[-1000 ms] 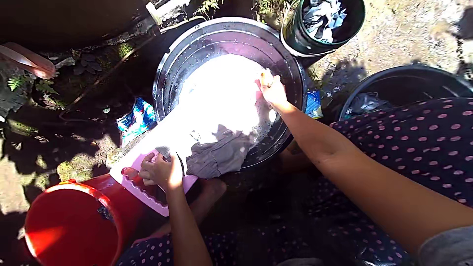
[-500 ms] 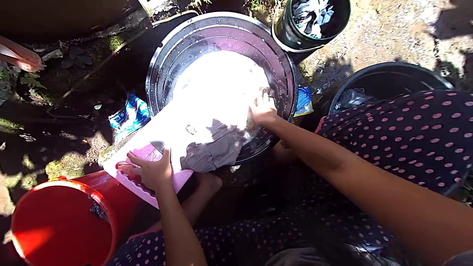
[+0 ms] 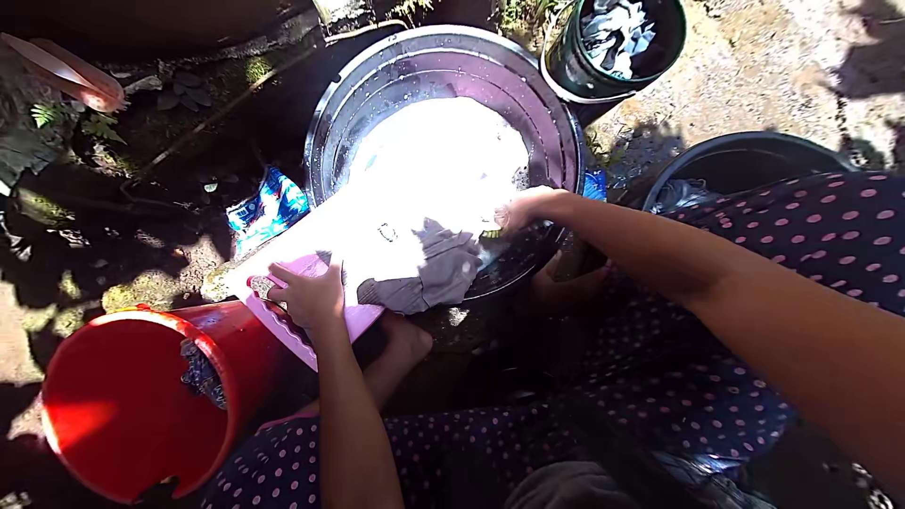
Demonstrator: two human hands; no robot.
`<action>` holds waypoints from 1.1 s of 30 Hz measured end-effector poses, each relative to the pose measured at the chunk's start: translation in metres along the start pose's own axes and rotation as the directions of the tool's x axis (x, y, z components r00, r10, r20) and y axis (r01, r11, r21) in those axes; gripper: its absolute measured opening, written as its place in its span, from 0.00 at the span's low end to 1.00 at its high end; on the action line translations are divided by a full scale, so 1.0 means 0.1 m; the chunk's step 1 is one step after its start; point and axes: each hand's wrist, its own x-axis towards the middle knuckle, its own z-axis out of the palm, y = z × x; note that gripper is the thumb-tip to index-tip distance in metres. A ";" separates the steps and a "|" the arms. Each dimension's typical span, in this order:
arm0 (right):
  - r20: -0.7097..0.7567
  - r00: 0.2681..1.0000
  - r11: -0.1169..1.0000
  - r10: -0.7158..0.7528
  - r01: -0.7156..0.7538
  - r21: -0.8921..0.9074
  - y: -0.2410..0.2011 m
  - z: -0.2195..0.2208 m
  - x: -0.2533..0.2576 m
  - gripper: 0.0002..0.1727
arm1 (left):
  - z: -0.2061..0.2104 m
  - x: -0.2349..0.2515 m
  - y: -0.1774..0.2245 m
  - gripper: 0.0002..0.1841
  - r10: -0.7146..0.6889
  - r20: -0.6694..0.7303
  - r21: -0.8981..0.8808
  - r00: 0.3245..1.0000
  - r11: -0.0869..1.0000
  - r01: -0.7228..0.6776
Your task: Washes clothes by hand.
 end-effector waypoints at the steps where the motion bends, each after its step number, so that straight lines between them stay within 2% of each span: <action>1: 0.039 0.998 0.972 0.043 -0.051 0.228 0.02 -0.11 -0.14 0.25 | 0.00 0.00 0.00 0.64 0.002 -0.004 -0.014 1.000 1.000 -0.002; 3: 0.043 0.998 0.789 0.038 -0.056 0.612 0.20 -0.24 -0.35 0.26 | 0.03 0.02 -0.01 0.63 0.004 -0.012 -0.030 1.000 1.000 -0.004; 4: 0.048 0.999 0.689 0.003 -0.036 0.724 0.27 -0.30 -0.46 0.27 | 0.03 0.02 -0.02 0.63 0.003 -0.012 -0.035 1.000 0.999 -0.004; 5: 0.039 0.999 0.635 -0.026 -0.014 0.772 0.28 -0.35 -0.59 0.23 | 0.04 0.02 -0.02 0.63 0.002 -0.014 -0.041 1.000 0.999 -0.002; 7: -0.028 0.999 0.652 -0.027 0.039 0.757 0.24 -0.41 -0.73 0.14 | 0.06 0.03 -0.02 0.62 -0.005 -0.029 -0.049 1.000 0.999 0.004; 9: -0.038 0.998 0.708 0.052 -0.010 0.706 0.16 -0.50 -0.83 0.18 | 0.05 0.02 -0.01 0.61 -0.020 -0.029 -0.056 0.999 0.998 0.019; 11: -0.097 0.994 0.738 0.059 0.021 0.674 0.17 -0.57 -0.91 0.23 | 0.05 0.00 -0.01 0.61 -0.026 -0.032 -0.055 0.999 0.998 0.024; 14: -0.339 0.940 0.792 0.033 0.182 0.583 0.04 -0.72 -1.02 0.28 | 0.07 0.02 -0.01 0.61 -0.035 -0.044 -0.033 0.998 0.999 0.034; 16: -0.561 0.827 0.837 0.014 0.298 0.460 -0.38 -0.75 -0.98 0.29 | 0.06 0.01 0.00 0.59 -0.040 -0.032 -0.021 0.999 0.999 0.040; 18: -0.743 0.646 0.805 -0.174 0.527 0.270 -1.02 -0.55 -0.69 0.29 | 0.03 0.02 0.01 0.57 -0.033 -0.015 -0.036 0.999 0.999 0.033; 19: -0.854 0.445 0.765 -0.270 0.638 0.090 -1.38 -0.28 -0.48 0.26 | 0.02 0.03 0.01 0.56 -0.030 -0.007 -0.043 1.000 0.999 0.030; 20: -0.930 0.158 0.682 -0.333 0.721 -0.121 -1.74 0.07 -0.21 0.23 | 0.01 0.03 0.00 0.56 -0.026 0.000 -0.049 1.000 0.998 0.026; 21: -0.726 0.455 0.675 -0.515 0.738 -0.016 -1.97 0.06 -0.51 0.21 | 0.00 0.04 0.00 0.56 -0.022 0.002 -0.068 1.000 0.997 0.022; 22: -0.493 0.631 0.701 -0.599 0.711 0.059 -2.13 -0.02 -0.65 0.21 | 0.01 0.05 -0.01 0.55 -0.018 -0.004 -0.080 1.000 0.997 0.018; 23: -0.419 0.693 0.739 -0.587 0.670 0.072 -2.11 -0.02 -0.56 0.23 | 0.01 0.06 -0.01 0.56 -0.023 -0.005 -0.078 1.000 0.997 0.023; 24: -0.594 0.627 0.762 -0.504 0.646 0.036 -1.90 0.13 -0.24 0.24 | 0.01 0.06 -0.01 0.56 -0.031 0.001 -0.068 1.000 0.997 0.031; 25: -0.857 0.377 0.797 -0.352 0.600 -0.064 -1.56 0.29 0.31 0.23 | 0.01 0.06 0.00 0.57 -0.038 0.008 -0.056 0.999 0.998 0.038; 26: -0.870 0.431 0.878 -0.237 0.479 -0.002 -1.11 0.14 0.52 0.22 | 0.01 0.07 0.02 0.57 -0.044 0.012 -0.047 0.999 0.998 0.045; 27: -0.840 0.539 0.937 -0.063 0.323 0.137 -0.65 -0.05 0.58 0.22 | 0.01 0.07 0.02 0.57 -0.052 0.009 -0.032 0.999 0.998 0.052; 28: -0.746 0.641 0.922 0.182 0.152 0.356 -0.28 -0.20 0.56 0.22 | 0.01 0.07 0.01 0.57 -0.056 -0.001 -0.016 0.998 0.998 0.056; 29: -0.626 0.678 0.840 0.385 0.023 0.541 -0.05 -0.34 0.48 0.23 | 0.01 0.07 0.00 0.57 -0.057 -0.011 -0.011 0.998 0.998 0.056; 30: -0.570 0.666 0.769 0.481 -0.008 0.639 0.00 -0.41 0.40 0.25 | 0.01 0.08 0.01 0.56 -0.049 -0.021 -0.015 0.999 0.999 0.048; 31: -0.629 0.607 0.768 0.486 0.049 0.639 -0.16 -0.37 0.35 0.25 | 0.01 0.08 0.02 0.57 -0.036 -0.025 -0.026 0.999 0.999 0.036; 33: -0.881 0.407 0.838 0.242 0.370 0.401 -0.96 -0.04 0.34 0.23 | 0.00 0.05 0.01 0.57 -0.020 -0.017 -0.045 1.000 0.999 0.020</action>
